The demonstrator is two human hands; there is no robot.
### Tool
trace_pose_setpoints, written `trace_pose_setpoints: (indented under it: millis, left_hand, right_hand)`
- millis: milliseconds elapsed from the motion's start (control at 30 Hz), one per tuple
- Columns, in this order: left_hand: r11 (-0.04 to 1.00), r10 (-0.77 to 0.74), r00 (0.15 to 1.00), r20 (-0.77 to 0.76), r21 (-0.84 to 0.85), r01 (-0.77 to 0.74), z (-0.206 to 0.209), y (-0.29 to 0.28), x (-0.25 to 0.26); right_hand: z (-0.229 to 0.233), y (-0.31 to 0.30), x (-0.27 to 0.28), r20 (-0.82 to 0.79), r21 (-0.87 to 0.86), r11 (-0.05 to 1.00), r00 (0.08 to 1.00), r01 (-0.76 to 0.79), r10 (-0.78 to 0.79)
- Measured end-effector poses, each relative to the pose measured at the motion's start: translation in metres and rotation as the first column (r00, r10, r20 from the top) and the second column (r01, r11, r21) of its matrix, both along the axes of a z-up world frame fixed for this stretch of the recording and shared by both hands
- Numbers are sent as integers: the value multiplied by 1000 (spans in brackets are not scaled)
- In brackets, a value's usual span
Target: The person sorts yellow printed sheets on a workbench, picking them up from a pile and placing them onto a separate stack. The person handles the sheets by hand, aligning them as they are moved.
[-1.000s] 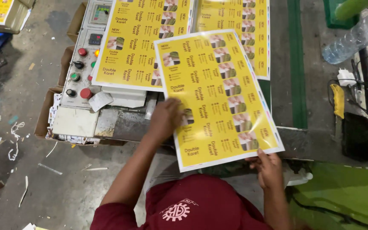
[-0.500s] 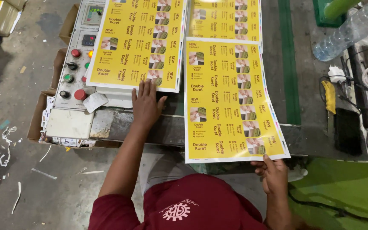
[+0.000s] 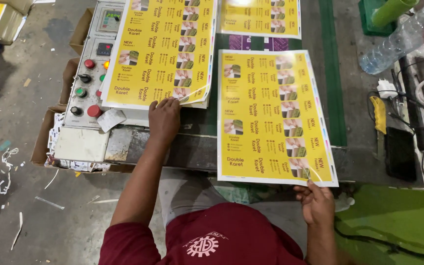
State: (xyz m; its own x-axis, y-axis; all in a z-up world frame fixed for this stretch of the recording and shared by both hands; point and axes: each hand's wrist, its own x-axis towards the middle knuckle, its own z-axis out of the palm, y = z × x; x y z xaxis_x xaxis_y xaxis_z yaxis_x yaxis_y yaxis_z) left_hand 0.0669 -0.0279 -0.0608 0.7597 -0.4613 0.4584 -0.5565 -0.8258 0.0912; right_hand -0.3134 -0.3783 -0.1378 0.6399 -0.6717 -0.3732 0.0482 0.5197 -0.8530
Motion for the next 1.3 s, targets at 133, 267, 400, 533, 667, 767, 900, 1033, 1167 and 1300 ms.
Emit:
trace_pose_setpoints:
  millis: [133,267,400,533,667,767,900,1033,1167,1300]
  left_hand:
    - [999,-22,999,24,-26,23,8,2,-1]
    - [996,-42,997,59,-74,46,18,-1,-8]
    - [999,-18,981,193,-29,24,-15,0,8]
    - [1000,-3,981,193,-2,3,-12,0,6]
    - [999,12,994,112,-33,-9,-3,-1,1]
    - [999,24,997,77,-34,-22,-1,0,3]
    - [999,31,999,32,-24,-31,-12,4,7]
    - [998,39,999,25,-41,-38,-15,7,11]
    - [998,-35,997,-62,-57,31,-20,3,2]
    - [946,-310,944,-109,-138,295,7,-34,-50]
  right_hand:
    - [-4,-4,0,-1,-10,1000,1000,0,0]
    - [-10,-3,12,-36,-32,999,999,-14,13]
    - [-46,-9,37,-88,-190,981,996,-34,18]
    - [-33,-16,95,-80,-207,975,995,-81,65]
    - [-18,-32,172,-51,-256,955,989,-150,142]
    - [-61,-74,241,-48,-249,953,985,-172,165]
    - [-67,-106,313,-49,-215,955,979,-203,197]
    - [-59,-102,325,-72,-188,957,975,-220,210]
    - [-6,-34,281,-90,-132,949,957,-285,275]
    - [12,47,228,-93,-98,831,836,-548,540]
